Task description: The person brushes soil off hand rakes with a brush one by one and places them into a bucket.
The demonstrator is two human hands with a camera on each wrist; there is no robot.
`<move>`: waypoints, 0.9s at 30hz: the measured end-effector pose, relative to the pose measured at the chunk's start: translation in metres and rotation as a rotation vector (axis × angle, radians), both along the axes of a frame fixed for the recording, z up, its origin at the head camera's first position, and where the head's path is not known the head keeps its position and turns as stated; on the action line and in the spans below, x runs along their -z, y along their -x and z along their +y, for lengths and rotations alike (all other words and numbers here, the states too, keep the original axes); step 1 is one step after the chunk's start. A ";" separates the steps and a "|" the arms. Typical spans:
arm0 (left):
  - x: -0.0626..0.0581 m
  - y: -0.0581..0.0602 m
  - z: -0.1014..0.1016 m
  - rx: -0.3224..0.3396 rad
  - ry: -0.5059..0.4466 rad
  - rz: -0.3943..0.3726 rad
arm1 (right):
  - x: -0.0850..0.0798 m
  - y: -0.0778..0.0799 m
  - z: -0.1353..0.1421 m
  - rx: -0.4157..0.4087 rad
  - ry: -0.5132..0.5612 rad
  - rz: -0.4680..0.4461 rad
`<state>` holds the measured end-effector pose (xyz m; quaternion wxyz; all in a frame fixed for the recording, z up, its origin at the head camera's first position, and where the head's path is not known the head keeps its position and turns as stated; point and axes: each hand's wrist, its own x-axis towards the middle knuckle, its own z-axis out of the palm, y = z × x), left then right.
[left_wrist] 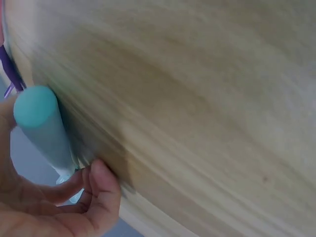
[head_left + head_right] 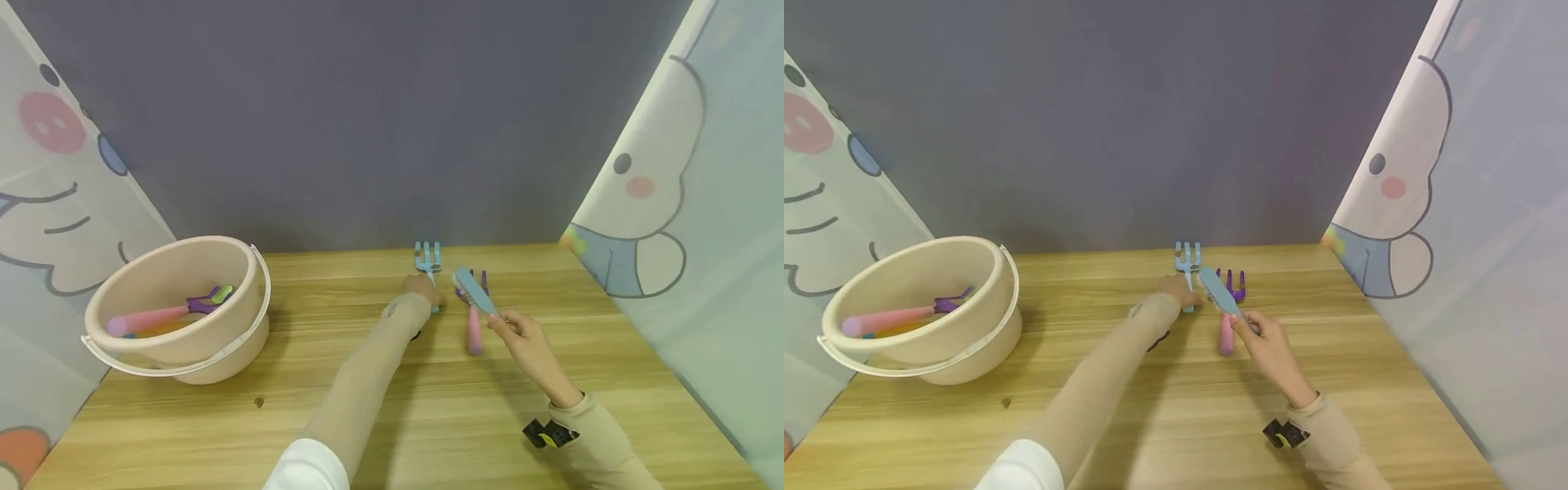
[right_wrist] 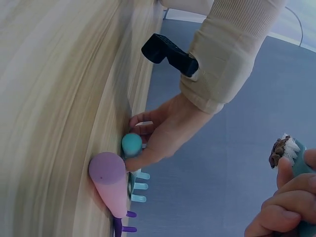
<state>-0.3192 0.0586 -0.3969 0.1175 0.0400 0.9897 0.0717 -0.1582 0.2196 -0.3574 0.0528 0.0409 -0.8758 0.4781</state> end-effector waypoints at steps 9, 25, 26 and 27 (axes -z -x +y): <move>0.005 0.009 -0.001 -0.025 -0.145 0.006 | 0.001 -0.001 0.000 -0.011 0.015 0.006; 0.019 0.022 -0.013 -0.145 -0.343 -0.032 | 0.007 -0.003 -0.002 -0.013 0.070 -0.049; 0.019 0.023 -0.015 -0.156 -0.364 -0.043 | 0.006 -0.003 -0.002 -0.016 0.071 -0.051; 0.020 0.024 -0.016 -0.166 -0.381 -0.049 | 0.006 -0.004 -0.002 -0.018 0.071 -0.052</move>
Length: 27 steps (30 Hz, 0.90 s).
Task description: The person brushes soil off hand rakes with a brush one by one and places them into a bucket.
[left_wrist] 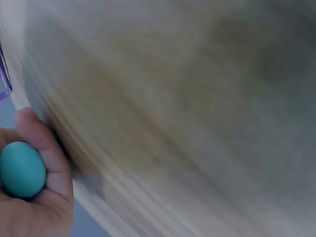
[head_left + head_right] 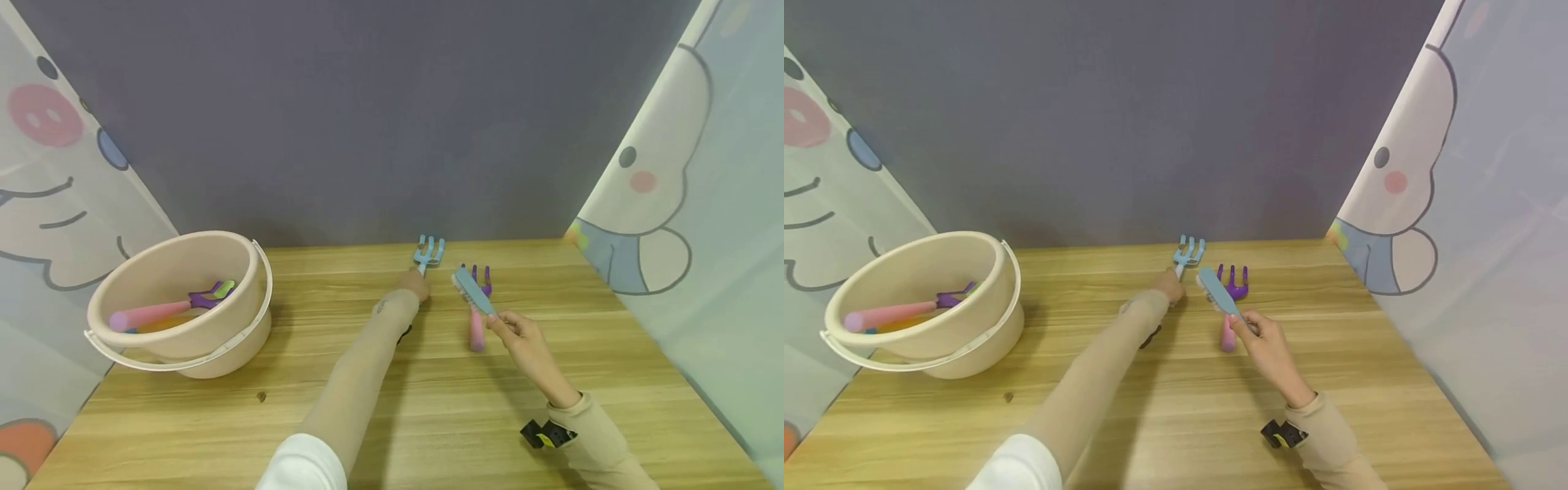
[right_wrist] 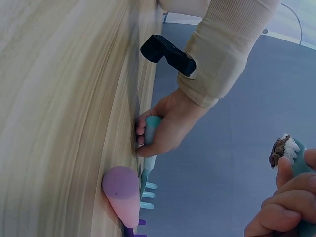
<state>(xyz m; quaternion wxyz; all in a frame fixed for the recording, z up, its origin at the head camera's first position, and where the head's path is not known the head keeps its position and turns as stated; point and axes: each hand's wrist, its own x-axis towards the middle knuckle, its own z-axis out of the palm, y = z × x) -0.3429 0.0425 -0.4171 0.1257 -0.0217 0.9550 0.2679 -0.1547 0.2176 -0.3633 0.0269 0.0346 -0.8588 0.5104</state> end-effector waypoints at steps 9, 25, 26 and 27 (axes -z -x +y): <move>0.006 0.006 -0.003 -0.014 -0.053 -0.037 | -0.001 -0.001 0.000 -0.005 0.014 -0.029; 0.003 -0.002 -0.018 0.013 -0.059 0.030 | -0.001 -0.003 -0.001 -0.017 0.034 -0.008; 0.003 -0.004 -0.019 0.016 -0.057 0.033 | -0.001 -0.003 -0.001 -0.018 0.034 -0.011; 0.002 -0.005 -0.021 0.020 -0.054 0.040 | -0.001 -0.003 -0.001 -0.019 0.034 -0.015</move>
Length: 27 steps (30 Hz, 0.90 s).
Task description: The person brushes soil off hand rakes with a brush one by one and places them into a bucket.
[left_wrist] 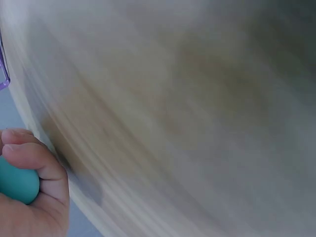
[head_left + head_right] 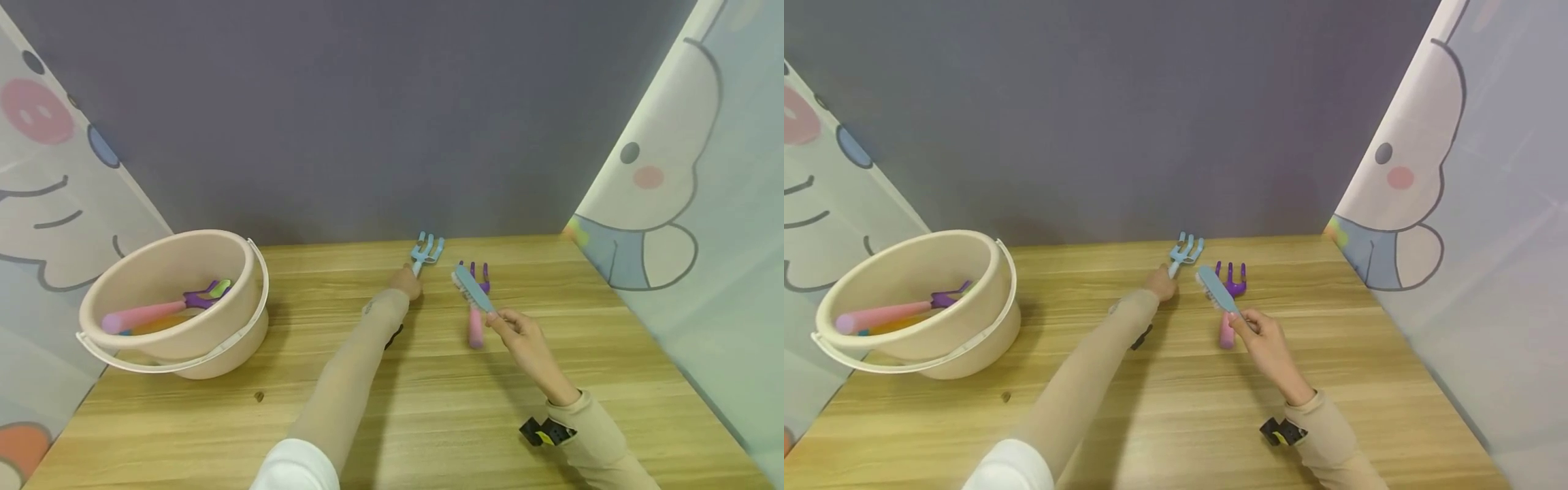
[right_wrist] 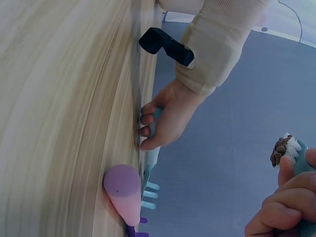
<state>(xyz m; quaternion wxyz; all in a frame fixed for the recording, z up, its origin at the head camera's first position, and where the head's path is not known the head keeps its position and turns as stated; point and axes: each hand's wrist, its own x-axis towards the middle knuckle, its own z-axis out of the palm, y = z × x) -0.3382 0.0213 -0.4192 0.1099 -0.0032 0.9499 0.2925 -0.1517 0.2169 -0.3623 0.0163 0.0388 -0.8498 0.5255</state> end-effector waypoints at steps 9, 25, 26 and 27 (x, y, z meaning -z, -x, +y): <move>-0.016 -0.019 -0.016 0.108 -0.010 0.057 | 0.003 -0.001 0.000 -0.005 -0.016 -0.019; -0.053 -0.063 -0.048 0.292 -0.070 0.139 | 0.002 -0.002 -0.001 -0.003 0.001 -0.010; -0.055 -0.066 -0.051 0.295 -0.061 0.154 | 0.002 -0.002 -0.001 -0.005 0.005 -0.010; -0.056 -0.070 -0.053 0.300 -0.057 0.169 | 0.001 -0.002 -0.002 -0.006 0.007 -0.008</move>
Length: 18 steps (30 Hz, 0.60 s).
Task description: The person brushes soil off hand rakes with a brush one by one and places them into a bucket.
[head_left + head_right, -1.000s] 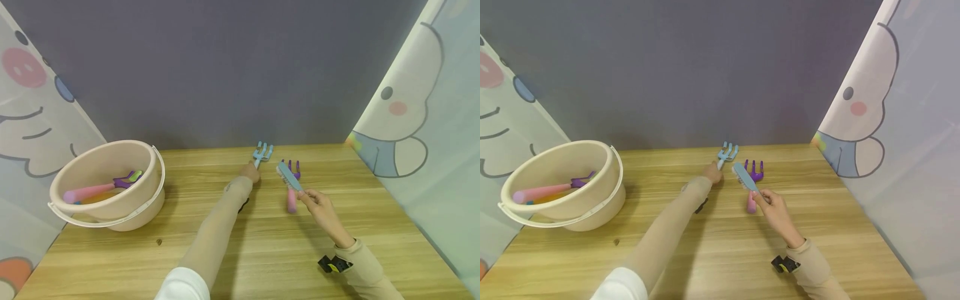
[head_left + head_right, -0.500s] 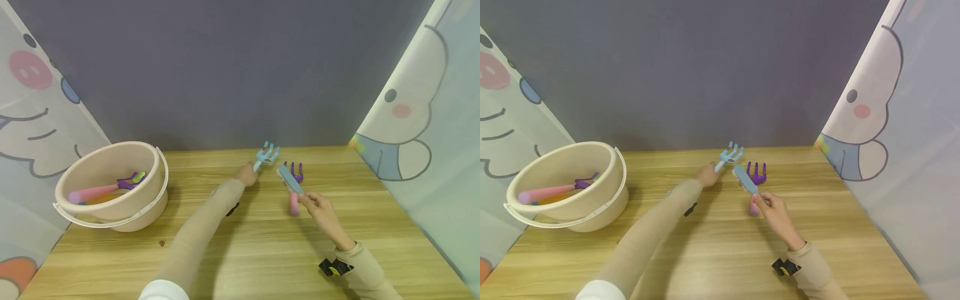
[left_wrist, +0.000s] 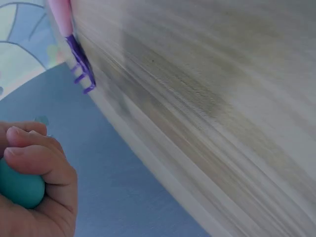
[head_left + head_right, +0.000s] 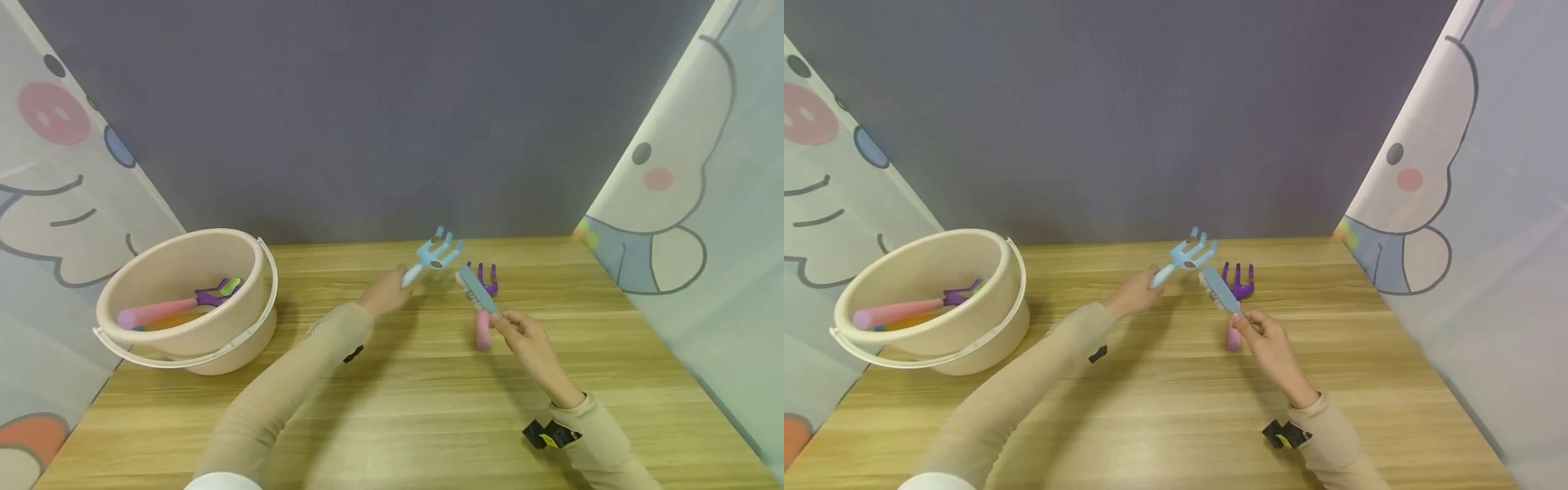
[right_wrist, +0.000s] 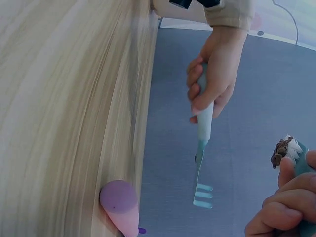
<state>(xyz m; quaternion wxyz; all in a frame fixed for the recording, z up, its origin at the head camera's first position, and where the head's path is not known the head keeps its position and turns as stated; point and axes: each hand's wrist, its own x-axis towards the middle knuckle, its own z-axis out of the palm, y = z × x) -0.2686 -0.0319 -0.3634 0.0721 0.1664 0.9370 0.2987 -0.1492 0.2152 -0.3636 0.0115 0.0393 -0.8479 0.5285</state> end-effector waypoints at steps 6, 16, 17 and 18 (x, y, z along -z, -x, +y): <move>-0.007 -0.026 -0.012 0.052 0.039 0.102 | -0.001 -0.004 -0.003 -0.002 -0.014 0.027; -0.012 -0.068 -0.034 0.131 0.052 0.208 | -0.003 -0.006 -0.007 -0.013 -0.029 0.079; -0.012 -0.071 -0.035 0.136 0.058 0.211 | -0.002 -0.006 -0.007 -0.012 -0.024 0.072; -0.012 -0.074 -0.036 0.142 0.064 0.213 | -0.002 -0.007 -0.007 -0.011 -0.025 0.077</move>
